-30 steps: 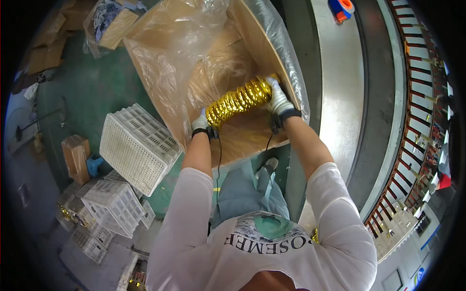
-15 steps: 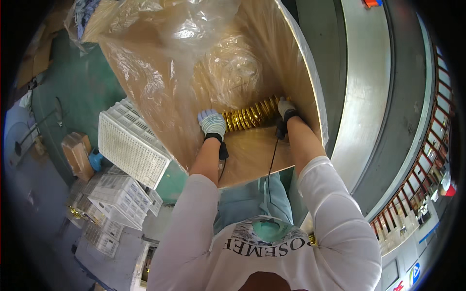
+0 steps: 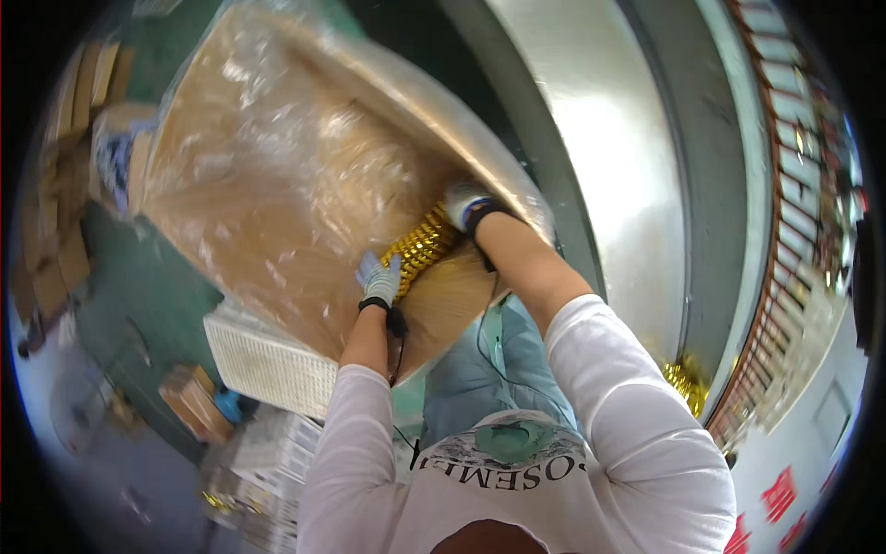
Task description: Packing gold-colored plastic objects from a conveyor belt into a cardboard box.
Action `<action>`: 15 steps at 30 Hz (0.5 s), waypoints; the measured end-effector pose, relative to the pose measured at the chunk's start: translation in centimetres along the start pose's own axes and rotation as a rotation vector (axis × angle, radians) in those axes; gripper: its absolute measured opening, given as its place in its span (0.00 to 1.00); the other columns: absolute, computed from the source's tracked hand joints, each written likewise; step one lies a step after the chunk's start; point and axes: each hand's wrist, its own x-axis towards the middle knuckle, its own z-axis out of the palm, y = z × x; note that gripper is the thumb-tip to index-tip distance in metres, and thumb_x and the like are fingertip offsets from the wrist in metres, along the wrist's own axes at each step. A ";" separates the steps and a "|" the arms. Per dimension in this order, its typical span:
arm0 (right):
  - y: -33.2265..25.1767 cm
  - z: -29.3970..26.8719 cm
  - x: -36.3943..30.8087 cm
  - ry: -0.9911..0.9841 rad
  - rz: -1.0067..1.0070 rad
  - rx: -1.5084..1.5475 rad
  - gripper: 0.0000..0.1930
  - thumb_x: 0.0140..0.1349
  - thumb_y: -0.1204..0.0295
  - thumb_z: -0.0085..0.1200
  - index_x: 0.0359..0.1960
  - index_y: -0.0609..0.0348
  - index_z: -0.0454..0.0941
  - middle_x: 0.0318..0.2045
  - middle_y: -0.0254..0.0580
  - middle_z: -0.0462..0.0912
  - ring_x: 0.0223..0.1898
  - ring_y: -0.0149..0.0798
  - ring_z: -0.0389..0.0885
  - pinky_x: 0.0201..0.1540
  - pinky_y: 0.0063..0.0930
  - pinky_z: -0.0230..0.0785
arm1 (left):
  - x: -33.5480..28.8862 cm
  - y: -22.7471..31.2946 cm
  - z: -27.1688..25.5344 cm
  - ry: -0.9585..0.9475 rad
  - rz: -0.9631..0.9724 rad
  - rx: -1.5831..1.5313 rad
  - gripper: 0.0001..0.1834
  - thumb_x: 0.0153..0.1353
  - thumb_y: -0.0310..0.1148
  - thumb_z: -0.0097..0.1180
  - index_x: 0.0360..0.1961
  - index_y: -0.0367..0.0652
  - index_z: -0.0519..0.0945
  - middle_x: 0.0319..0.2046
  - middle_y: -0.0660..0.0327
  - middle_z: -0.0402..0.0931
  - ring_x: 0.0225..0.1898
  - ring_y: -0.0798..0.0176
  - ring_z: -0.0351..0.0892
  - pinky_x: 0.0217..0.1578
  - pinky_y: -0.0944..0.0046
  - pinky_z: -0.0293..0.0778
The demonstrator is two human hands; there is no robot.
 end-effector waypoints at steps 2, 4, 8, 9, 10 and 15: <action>-0.5 -0.9 -3.6 0.026 -0.132 0.142 0.17 0.65 0.69 0.44 0.47 0.63 0.82 0.50 0.60 0.81 0.51 0.54 0.82 0.54 0.44 0.74 | -0.7 1.7 -1.0 0.082 0.058 0.065 0.47 0.62 0.61 0.49 0.67 0.29 0.60 0.66 0.35 0.59 0.69 0.39 0.57 0.70 0.47 0.50; -2.6 -5.4 -10.7 0.038 -0.402 0.093 0.16 0.58 0.73 0.51 0.47 0.63 0.82 0.44 0.59 0.83 0.47 0.54 0.83 0.49 0.42 0.76 | -1.2 3.2 -3.6 0.105 0.095 0.087 0.47 0.62 0.61 0.50 0.68 0.29 0.60 0.66 0.36 0.60 0.69 0.39 0.58 0.70 0.49 0.52; -2.4 -5.6 -24.3 0.777 -0.975 0.585 0.18 0.60 0.69 0.53 0.51 0.63 0.77 0.45 0.56 0.81 0.48 0.57 0.80 0.51 0.46 0.73 | 2.4 -1.3 -10.0 0.249 0.260 -0.530 0.40 0.67 0.51 0.52 0.67 0.27 0.61 0.64 0.44 0.67 0.62 0.47 0.68 0.64 0.55 0.63; 5.3 -2.7 -25.9 0.842 -0.759 0.557 0.18 0.60 0.69 0.53 0.51 0.63 0.77 0.45 0.56 0.81 0.48 0.57 0.80 0.51 0.46 0.73 | -2.1 9.5 -5.4 0.335 0.520 0.172 0.37 0.68 0.46 0.52 0.67 0.27 0.61 0.63 0.46 0.67 0.61 0.51 0.70 0.63 0.58 0.64; 8.4 -1.9 -30.1 0.856 -0.678 0.674 0.20 0.62 0.70 0.52 0.55 0.63 0.74 0.48 0.56 0.79 0.51 0.57 0.78 0.55 0.45 0.71 | -4.9 13.9 -7.8 0.236 0.405 -0.246 0.36 0.69 0.42 0.53 0.67 0.26 0.59 0.64 0.44 0.65 0.63 0.50 0.68 0.64 0.58 0.62; 24.2 9.8 -50.2 1.160 -0.012 0.885 0.25 0.62 0.74 0.51 0.62 0.62 0.69 0.55 0.56 0.76 0.57 0.54 0.74 0.63 0.42 0.64 | -23.1 29.0 -11.2 0.240 0.822 -0.539 0.29 0.71 0.33 0.48 0.69 0.29 0.59 0.68 0.44 0.60 0.69 0.50 0.59 0.70 0.56 0.54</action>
